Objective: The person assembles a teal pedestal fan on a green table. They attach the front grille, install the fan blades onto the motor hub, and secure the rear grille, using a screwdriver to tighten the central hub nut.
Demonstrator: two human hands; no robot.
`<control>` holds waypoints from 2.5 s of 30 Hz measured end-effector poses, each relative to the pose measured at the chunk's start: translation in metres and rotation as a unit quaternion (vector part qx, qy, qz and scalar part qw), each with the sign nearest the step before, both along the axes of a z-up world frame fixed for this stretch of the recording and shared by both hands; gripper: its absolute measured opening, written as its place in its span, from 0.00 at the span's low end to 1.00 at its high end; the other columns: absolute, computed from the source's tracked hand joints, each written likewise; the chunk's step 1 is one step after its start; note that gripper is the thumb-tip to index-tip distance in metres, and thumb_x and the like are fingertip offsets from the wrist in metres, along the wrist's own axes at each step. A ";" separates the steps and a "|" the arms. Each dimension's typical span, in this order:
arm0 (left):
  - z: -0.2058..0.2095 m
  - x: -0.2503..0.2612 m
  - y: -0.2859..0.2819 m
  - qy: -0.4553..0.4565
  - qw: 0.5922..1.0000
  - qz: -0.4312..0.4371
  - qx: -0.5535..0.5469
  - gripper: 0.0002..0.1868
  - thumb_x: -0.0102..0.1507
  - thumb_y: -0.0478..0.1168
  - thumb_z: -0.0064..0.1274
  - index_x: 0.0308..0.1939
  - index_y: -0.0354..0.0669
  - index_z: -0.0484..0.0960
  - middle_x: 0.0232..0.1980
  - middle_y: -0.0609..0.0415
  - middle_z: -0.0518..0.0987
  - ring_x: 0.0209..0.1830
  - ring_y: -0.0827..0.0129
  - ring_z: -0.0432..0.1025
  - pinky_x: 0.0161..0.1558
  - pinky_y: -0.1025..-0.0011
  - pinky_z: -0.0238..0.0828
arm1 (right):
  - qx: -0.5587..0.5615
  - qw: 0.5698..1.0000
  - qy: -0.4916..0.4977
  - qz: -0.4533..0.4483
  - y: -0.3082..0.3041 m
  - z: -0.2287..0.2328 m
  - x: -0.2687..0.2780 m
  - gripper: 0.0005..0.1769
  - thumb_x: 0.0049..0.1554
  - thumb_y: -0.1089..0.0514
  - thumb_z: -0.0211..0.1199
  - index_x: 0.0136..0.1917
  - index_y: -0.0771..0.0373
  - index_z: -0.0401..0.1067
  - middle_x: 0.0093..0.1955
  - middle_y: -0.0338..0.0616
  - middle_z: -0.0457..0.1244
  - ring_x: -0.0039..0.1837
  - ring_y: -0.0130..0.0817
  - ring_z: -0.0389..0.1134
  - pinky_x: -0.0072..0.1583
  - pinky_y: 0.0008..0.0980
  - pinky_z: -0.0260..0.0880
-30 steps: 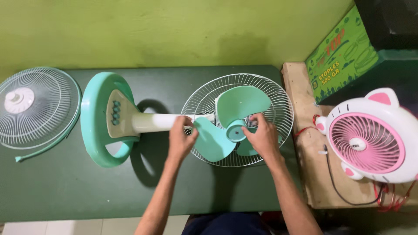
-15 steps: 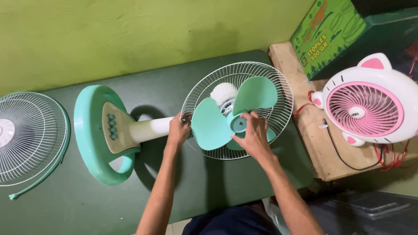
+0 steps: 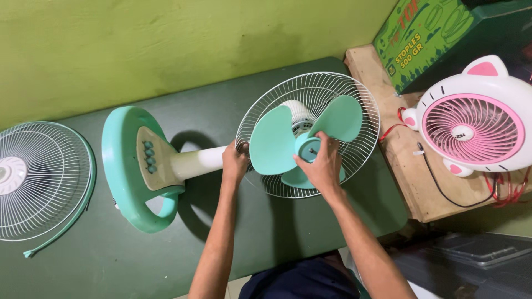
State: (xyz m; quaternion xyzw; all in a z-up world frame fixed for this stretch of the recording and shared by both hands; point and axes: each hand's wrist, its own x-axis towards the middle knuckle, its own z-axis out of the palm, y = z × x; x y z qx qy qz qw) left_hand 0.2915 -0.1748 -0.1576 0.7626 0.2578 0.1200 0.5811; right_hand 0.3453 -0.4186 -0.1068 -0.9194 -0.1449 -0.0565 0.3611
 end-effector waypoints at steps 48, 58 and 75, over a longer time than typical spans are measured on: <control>0.024 -0.044 0.017 -0.026 1.000 0.006 0.005 0.17 0.67 0.42 0.51 0.54 0.32 0.77 0.52 0.39 0.82 0.51 0.59 0.75 0.56 0.67 0.71 | 0.012 0.975 -0.168 0.146 0.005 0.102 -0.033 0.49 0.43 0.43 0.82 0.71 0.58 0.63 0.60 0.52 0.62 0.59 0.53 0.67 0.58 0.49 0.69; 0.134 -0.160 0.040 -0.195 0.955 0.033 -0.220 0.44 0.66 0.71 0.26 0.69 0.41 0.69 0.66 0.54 0.76 0.65 0.67 0.71 0.63 0.63 0.69 | 0.042 0.954 -0.156 0.252 0.076 0.165 -0.046 0.48 0.43 0.41 0.81 0.71 0.55 0.64 0.59 0.54 0.64 0.57 0.54 0.69 0.55 0.50 0.71; 0.171 -0.343 0.088 -0.308 0.876 0.367 -0.050 0.26 0.75 0.50 0.40 0.64 0.30 0.75 0.53 0.54 0.80 0.49 0.75 0.71 0.54 0.74 0.69 | 0.078 0.834 -0.123 0.532 0.235 0.195 -0.162 0.48 0.50 0.45 0.77 0.75 0.60 0.57 0.64 0.56 0.64 0.60 0.55 0.70 0.58 0.47 0.71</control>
